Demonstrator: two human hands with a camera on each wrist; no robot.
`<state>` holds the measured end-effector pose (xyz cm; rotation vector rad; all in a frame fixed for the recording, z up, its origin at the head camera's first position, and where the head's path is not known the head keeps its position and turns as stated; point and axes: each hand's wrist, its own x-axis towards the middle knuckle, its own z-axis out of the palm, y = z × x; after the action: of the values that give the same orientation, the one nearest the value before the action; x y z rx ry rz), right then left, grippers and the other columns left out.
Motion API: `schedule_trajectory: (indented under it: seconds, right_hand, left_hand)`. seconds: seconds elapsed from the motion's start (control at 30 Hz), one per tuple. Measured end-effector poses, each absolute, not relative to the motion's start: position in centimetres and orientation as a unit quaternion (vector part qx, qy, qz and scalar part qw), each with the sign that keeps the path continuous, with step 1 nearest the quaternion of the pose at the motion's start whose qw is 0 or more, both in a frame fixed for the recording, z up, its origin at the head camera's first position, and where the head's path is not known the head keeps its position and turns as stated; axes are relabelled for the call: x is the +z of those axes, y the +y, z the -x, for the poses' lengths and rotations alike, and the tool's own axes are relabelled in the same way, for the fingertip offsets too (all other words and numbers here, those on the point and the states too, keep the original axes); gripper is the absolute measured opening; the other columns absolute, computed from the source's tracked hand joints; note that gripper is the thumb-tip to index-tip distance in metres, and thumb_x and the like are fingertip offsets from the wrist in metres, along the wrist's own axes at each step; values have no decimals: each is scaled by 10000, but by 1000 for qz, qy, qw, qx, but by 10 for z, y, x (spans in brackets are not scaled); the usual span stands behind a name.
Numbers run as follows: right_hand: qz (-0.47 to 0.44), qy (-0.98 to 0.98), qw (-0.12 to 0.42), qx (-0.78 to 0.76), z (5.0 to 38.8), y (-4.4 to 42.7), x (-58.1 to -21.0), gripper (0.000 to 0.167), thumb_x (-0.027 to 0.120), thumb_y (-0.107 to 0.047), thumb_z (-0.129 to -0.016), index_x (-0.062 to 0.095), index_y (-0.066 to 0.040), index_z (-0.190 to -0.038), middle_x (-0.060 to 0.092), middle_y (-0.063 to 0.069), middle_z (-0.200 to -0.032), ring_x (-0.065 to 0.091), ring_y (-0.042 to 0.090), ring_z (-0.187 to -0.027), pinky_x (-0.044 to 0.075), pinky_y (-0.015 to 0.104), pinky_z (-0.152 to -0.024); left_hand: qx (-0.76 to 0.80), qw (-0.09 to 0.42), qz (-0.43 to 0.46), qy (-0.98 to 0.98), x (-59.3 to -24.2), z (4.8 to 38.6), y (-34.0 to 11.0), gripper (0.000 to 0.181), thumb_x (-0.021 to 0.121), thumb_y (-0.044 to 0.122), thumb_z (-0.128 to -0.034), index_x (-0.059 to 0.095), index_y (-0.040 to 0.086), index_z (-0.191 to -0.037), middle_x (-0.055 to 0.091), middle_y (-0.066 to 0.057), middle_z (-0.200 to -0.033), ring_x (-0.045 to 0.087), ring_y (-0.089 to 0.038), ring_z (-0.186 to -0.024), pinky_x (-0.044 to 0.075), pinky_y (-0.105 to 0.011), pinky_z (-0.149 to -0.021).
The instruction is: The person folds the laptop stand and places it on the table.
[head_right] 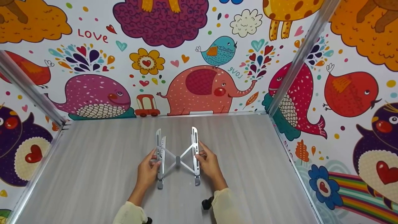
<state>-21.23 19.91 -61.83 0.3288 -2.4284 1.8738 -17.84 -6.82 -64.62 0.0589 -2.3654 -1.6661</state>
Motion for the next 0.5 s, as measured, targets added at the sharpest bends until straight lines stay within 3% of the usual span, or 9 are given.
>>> schedule_trajectory:
  seconds: [0.5]
  right_hand:
    - [-91, -790, 27, 605, 212, 197, -620, 634, 649, 83, -930, 460, -43, -1521, 670, 238, -945, 628, 454, -802, 556, 347, -605]
  left_hand:
    - [-572, 119, -34, -811, -647, 177, -68, 655, 696, -13, -927, 509, 209, -1513, 665, -58, -1107, 604, -106, -819, 522, -234, -684]
